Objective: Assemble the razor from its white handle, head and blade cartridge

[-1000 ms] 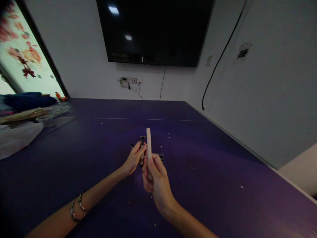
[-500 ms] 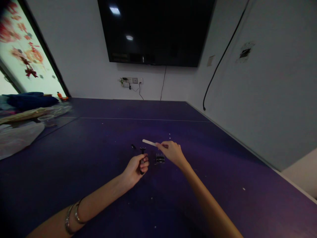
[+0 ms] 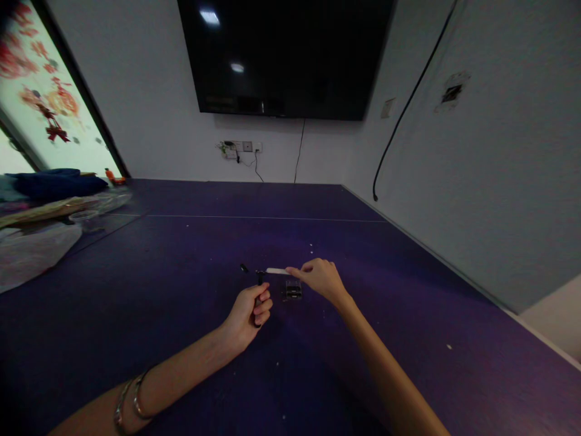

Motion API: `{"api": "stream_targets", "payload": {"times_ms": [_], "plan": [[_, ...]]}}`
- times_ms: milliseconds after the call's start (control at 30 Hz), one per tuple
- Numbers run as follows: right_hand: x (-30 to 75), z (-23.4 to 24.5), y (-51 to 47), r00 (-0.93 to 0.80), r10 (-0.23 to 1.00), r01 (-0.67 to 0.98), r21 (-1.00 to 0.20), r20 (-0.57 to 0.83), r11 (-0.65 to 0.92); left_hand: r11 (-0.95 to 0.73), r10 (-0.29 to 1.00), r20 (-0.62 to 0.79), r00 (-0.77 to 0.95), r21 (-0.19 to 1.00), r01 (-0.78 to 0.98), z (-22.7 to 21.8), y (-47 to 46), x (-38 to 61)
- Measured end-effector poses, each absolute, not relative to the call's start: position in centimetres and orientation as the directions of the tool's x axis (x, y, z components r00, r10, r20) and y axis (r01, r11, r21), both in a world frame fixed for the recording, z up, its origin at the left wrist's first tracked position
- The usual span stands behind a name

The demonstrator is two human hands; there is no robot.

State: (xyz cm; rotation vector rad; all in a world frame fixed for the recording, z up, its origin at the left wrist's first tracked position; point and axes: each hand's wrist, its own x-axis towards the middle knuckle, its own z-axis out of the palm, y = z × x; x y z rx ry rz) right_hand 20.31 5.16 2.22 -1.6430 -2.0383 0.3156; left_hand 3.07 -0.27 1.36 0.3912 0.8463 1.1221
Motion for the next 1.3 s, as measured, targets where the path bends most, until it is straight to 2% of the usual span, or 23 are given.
{"api": "stream_targets", "payload": {"times_ms": [233, 400, 600, 800, 1033, 1300], "plan": [[19.3, 2.0, 4.8, -0.195, 0.926, 0.811, -0.477, 0.323, 0.338, 0.447, 0.886, -0.422, 0.191, 0.673, -0.589, 1.5, -0.9, 3.4], [20.5, 1.9, 5.1, -0.183, 0.946, 0.826, -0.480, 0.268, 0.295, 0.424, 0.896, -0.417, 0.153, 0.698, -0.577, 1.6, -0.9, 3.5], [19.9, 1.7, 5.0, -0.188, 0.931, 0.780, -0.529, 0.313, 0.335, 0.418, 0.900, -0.405, 0.161, 0.700, -0.580, 1.5, -1.0, 3.5], [20.9, 1.3, 5.8, -0.181, 0.947, 0.799, -0.522, 0.264, 0.298, 0.399, 0.909, -0.389, 0.150, 0.706, -0.585, 1.7, -0.9, 3.5], [20.0, 1.2, 5.5, -0.217, 0.920, 0.763, -0.532, 0.325, 0.368, 0.409, 0.906, -0.391, 0.165, 0.704, -0.581, 1.5, -1.3, 3.7], [21.1, 1.8, 5.5, -0.165, 0.933, 0.803, -0.505, 0.320, 0.315, 0.422, 0.900, -0.403, 0.167, 0.703, -0.572, 1.8, -1.1, 3.6]]}}
